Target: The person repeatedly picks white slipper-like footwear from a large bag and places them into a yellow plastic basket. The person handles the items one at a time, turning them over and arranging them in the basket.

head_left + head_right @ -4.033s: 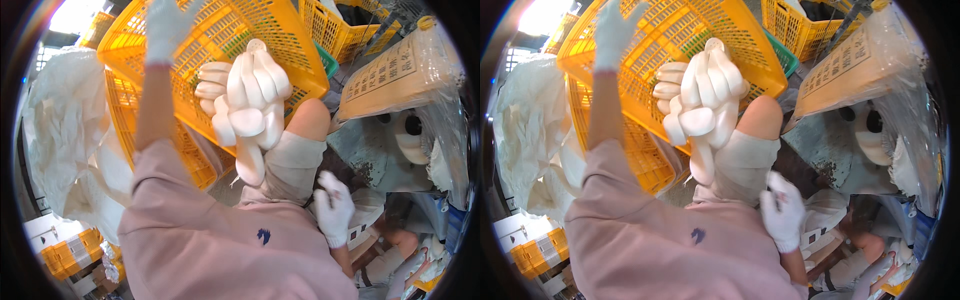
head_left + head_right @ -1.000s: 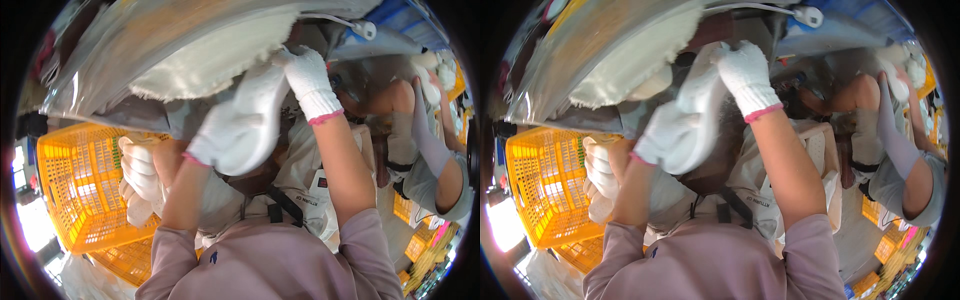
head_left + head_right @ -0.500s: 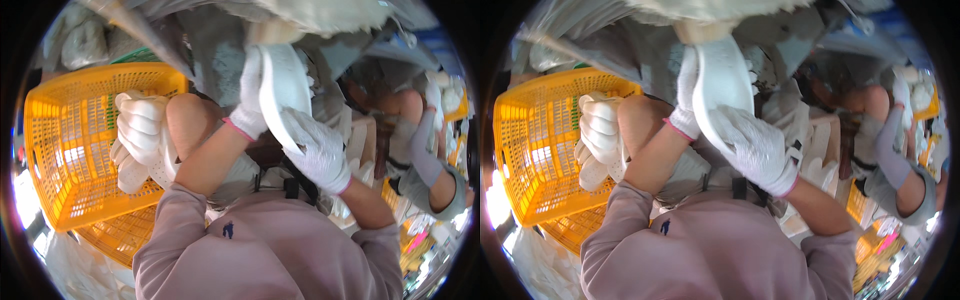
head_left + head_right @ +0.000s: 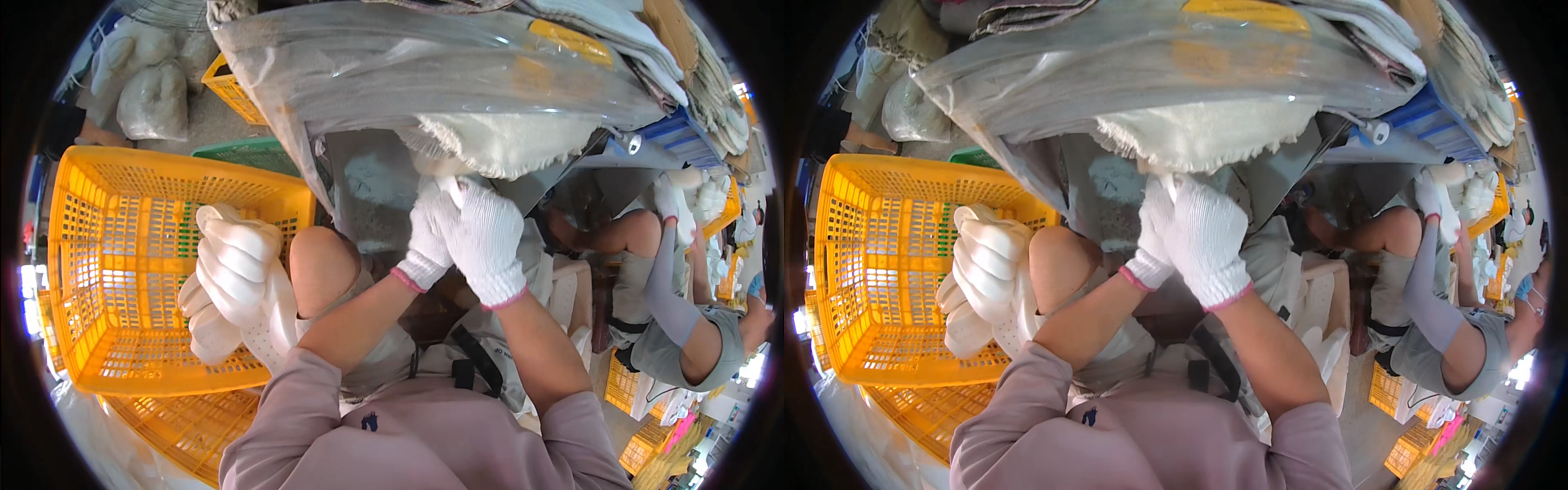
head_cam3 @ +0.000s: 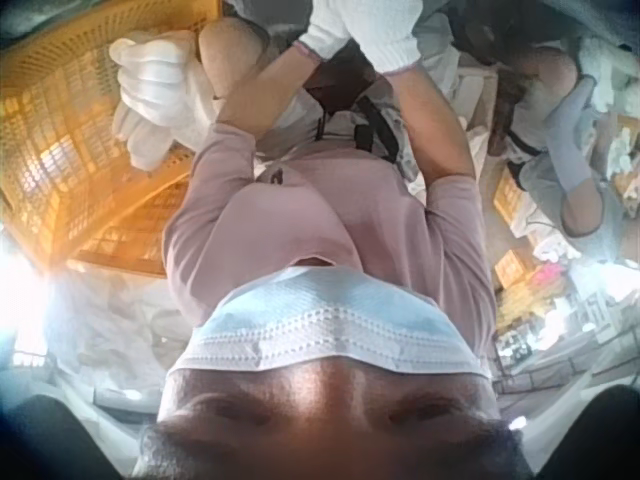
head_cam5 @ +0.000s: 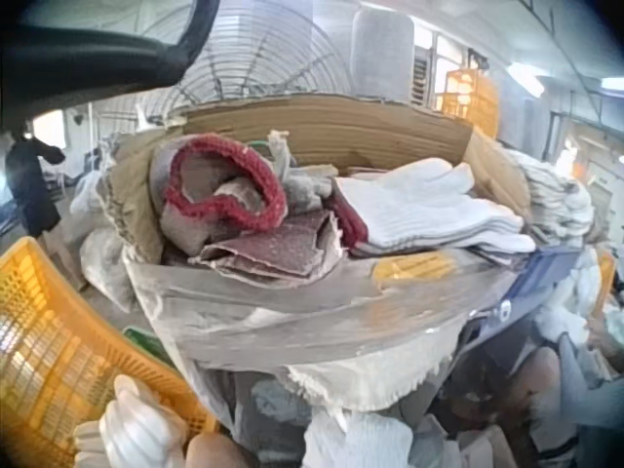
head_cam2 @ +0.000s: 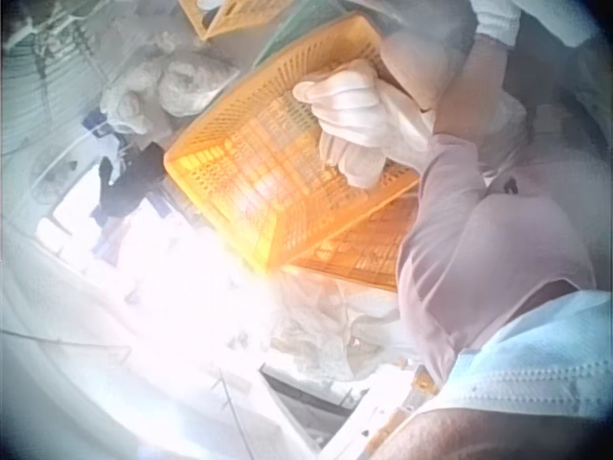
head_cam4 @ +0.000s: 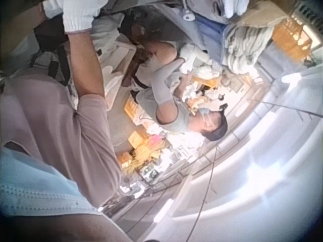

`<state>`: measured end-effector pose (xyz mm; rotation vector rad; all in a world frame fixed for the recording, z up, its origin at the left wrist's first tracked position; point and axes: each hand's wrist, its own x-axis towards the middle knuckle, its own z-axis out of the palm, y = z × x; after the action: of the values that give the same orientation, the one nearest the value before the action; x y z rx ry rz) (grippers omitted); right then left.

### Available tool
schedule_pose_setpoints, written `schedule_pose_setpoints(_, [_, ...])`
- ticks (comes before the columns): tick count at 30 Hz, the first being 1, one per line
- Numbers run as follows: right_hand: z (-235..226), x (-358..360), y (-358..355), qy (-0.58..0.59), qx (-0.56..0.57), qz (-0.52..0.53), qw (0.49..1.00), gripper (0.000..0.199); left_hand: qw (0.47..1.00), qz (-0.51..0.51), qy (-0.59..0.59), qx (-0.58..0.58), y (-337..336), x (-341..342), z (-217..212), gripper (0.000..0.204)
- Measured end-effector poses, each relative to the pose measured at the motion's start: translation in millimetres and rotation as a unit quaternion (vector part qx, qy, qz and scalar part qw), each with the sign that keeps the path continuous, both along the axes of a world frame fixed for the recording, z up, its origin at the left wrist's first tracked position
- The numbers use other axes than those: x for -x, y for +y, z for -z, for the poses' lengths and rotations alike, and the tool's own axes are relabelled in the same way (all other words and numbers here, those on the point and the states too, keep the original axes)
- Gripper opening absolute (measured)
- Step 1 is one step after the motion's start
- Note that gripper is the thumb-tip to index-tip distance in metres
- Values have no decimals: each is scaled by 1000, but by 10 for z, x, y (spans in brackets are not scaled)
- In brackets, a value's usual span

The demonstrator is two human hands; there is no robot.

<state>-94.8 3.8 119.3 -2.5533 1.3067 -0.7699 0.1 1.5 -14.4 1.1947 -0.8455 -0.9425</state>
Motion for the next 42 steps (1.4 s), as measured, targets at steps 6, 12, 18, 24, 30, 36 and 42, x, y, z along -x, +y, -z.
schedule_pose_setpoints(6, [-300,246,85,-85,-414,-67,904,65,710,213,664,-100,-184,-183,-235,79])
schedule_pose_setpoints(12, [-365,14,-135,-331,-636,-22,697,29,766,69,636,-69,-252,-191,-654,69])
schedule_pose_setpoints(18, [-509,175,322,-199,-521,-33,829,67,845,-7,504,-178,-30,-158,-539,54])
schedule_pose_setpoints(24, [-189,337,275,-385,-643,-49,661,59,976,-140,79,-147,108,-389,-608,38])
schedule_pose_setpoints(30, [-131,427,317,-336,-581,-23,741,61,959,-161,217,-88,213,-388,-767,30])
schedule_pose_setpoints(36, [-122,745,1073,2,-323,61,944,49,823,40,546,-150,390,-64,-511,63])
schedule_pose_setpoints(42, [-221,375,907,-78,-164,32,983,36,788,116,583,-161,7,-92,-322,100])
